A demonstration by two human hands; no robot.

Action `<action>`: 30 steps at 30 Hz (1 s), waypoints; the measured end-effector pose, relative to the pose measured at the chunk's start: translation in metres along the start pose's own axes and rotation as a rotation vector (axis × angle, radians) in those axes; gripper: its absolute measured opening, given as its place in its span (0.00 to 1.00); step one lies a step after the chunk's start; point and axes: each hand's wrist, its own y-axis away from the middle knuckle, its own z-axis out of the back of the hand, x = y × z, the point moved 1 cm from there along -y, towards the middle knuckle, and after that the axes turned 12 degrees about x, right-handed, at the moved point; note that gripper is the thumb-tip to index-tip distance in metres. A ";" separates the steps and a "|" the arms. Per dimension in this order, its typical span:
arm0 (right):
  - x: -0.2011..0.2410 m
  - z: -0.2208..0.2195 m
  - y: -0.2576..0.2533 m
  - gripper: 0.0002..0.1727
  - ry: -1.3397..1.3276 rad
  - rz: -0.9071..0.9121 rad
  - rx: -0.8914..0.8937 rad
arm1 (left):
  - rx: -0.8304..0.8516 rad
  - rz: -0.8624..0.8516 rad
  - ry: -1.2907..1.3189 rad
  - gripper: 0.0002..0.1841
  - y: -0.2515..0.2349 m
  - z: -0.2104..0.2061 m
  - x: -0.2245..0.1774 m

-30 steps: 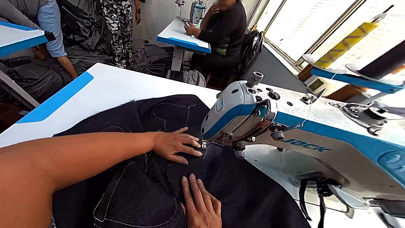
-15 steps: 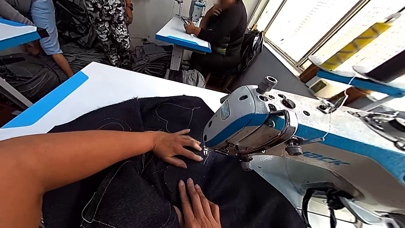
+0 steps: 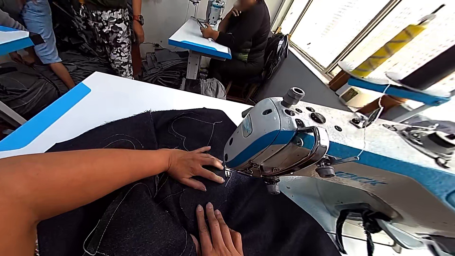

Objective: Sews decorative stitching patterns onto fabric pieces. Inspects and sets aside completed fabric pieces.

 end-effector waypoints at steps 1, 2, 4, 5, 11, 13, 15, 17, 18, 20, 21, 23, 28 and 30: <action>0.000 0.000 0.000 0.32 0.000 0.000 -0.002 | 0.001 0.000 -0.001 0.27 0.000 0.001 0.000; 0.000 0.000 -0.001 0.32 0.000 0.000 -0.005 | 0.005 0.001 0.001 0.27 -0.001 0.001 0.000; 0.000 0.000 -0.001 0.31 0.001 -0.003 0.001 | 0.007 0.001 0.000 0.27 -0.001 0.003 0.000; 0.000 0.000 -0.001 0.31 0.003 -0.004 0.004 | 0.002 0.000 -0.001 0.27 -0.001 0.002 0.000; 0.000 0.001 -0.002 0.31 0.006 -0.004 0.008 | -0.003 -0.001 -0.010 0.27 -0.001 0.002 0.001; 0.000 0.001 -0.002 0.31 0.006 -0.002 0.010 | -0.010 -0.004 -0.011 0.27 -0.001 0.001 0.001; -0.001 0.001 -0.002 0.31 0.004 0.001 0.012 | -0.015 -0.003 -0.004 0.27 -0.001 0.001 0.000; -0.001 0.001 -0.002 0.31 -0.001 0.009 0.006 | -0.023 -0.003 -0.003 0.27 -0.001 0.001 0.000; -0.001 0.000 -0.002 0.31 -0.004 0.011 0.003 | -0.026 -0.005 -0.002 0.27 -0.001 0.000 0.000; -0.002 0.000 -0.002 0.31 -0.007 0.015 0.001 | -0.037 -0.011 -0.004 0.27 -0.001 -0.002 0.002; -0.002 0.000 -0.002 0.31 -0.008 0.018 0.002 | -0.036 -0.011 -0.005 0.27 -0.001 -0.002 0.002; -0.002 0.001 -0.001 0.31 -0.010 0.021 0.001 | -0.030 -0.007 -0.006 0.27 -0.001 -0.002 0.002; -0.002 0.001 -0.002 0.31 -0.005 0.020 -0.001 | -0.023 0.003 -0.012 0.27 0.000 -0.001 0.001; -0.002 0.001 -0.002 0.31 -0.005 0.021 0.000 | -0.012 0.010 -0.012 0.27 0.000 -0.002 0.001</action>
